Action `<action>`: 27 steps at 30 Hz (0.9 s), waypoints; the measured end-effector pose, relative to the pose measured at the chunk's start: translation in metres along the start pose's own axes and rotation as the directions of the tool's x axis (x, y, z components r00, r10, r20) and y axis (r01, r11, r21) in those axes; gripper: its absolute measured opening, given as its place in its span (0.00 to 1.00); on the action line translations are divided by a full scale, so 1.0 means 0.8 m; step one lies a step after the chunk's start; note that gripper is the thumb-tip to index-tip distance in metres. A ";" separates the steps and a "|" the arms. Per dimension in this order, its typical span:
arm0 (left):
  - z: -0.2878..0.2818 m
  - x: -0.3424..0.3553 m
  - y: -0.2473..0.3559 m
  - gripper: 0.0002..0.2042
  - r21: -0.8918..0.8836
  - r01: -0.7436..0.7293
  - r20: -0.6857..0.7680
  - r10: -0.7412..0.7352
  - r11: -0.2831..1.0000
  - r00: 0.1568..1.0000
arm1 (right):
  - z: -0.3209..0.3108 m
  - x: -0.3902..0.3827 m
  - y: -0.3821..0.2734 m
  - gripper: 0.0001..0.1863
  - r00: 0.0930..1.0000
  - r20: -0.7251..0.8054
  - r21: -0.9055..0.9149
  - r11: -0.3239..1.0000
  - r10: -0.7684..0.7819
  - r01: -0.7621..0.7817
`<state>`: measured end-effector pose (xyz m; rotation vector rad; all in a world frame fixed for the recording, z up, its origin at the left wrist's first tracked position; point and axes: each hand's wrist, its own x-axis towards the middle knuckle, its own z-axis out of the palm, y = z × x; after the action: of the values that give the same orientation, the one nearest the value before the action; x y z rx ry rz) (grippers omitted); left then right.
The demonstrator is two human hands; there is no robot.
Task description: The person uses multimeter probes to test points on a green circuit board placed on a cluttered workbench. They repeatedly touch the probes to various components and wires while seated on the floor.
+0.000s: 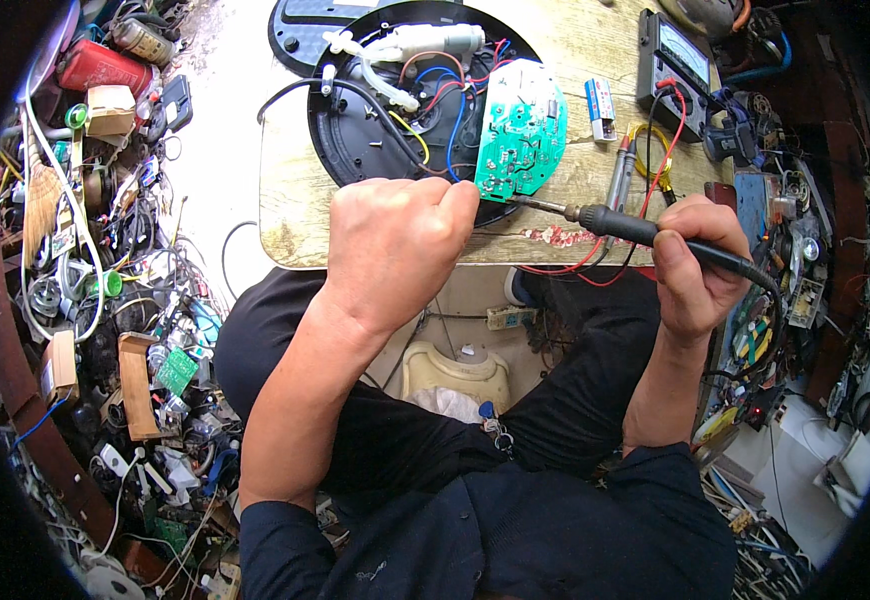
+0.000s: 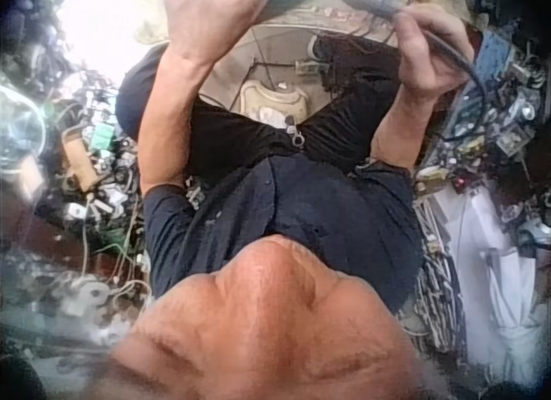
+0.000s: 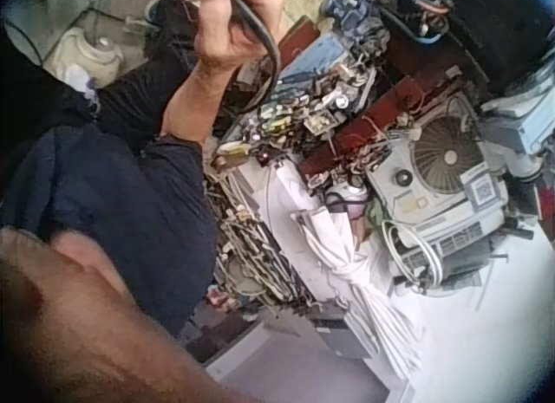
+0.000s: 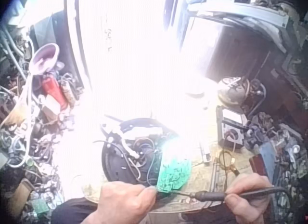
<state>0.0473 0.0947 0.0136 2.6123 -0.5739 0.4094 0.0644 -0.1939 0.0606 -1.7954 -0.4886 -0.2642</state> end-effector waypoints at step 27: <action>0.003 0.003 0.002 0.06 0.003 -0.015 -0.019 0.015 1.000 1.000 | -0.007 0.002 -0.003 0.09 0.990 0.050 -0.010 0.992 -0.129 0.130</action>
<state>0.0489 0.0914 0.0134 2.6060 -0.5870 0.4390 0.0649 -0.1985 0.0652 -1.7886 -0.6410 -0.3141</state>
